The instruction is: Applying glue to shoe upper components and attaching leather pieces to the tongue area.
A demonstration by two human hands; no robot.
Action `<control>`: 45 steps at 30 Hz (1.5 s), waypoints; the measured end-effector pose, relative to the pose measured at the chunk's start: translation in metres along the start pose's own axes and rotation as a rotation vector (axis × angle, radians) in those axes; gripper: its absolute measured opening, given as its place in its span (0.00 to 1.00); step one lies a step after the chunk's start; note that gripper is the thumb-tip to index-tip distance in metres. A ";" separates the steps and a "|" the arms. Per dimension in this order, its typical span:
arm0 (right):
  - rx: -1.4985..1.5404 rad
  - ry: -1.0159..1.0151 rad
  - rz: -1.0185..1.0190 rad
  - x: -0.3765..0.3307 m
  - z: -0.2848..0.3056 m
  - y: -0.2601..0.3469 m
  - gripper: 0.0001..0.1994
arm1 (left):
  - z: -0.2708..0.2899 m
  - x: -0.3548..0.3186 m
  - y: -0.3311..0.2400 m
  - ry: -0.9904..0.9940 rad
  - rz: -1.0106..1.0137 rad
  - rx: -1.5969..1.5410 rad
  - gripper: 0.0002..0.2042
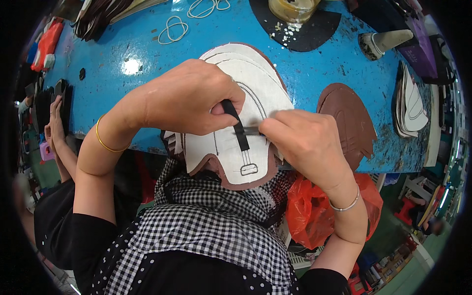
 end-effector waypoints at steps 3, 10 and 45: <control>-0.021 0.000 -0.031 0.003 0.003 -0.001 0.09 | 0.002 -0.001 -0.002 0.010 -0.011 0.010 0.05; 0.107 0.054 -0.152 0.008 0.007 -0.012 0.13 | -0.001 -0.004 0.001 0.019 -0.073 -0.064 0.05; 1.160 -0.891 -0.925 -0.250 -0.018 -0.141 0.15 | 0.035 -0.025 -0.001 -0.157 -0.001 -0.673 0.06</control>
Point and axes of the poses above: each hand's wrist, its own x-axis towards the middle knuckle, its own z-axis out of the back of the hand, y = z × x, the point moved 8 cm from there along x, towards the middle knuckle, and after that the axes turned 9 degrees about y, right-handed, at the moved point
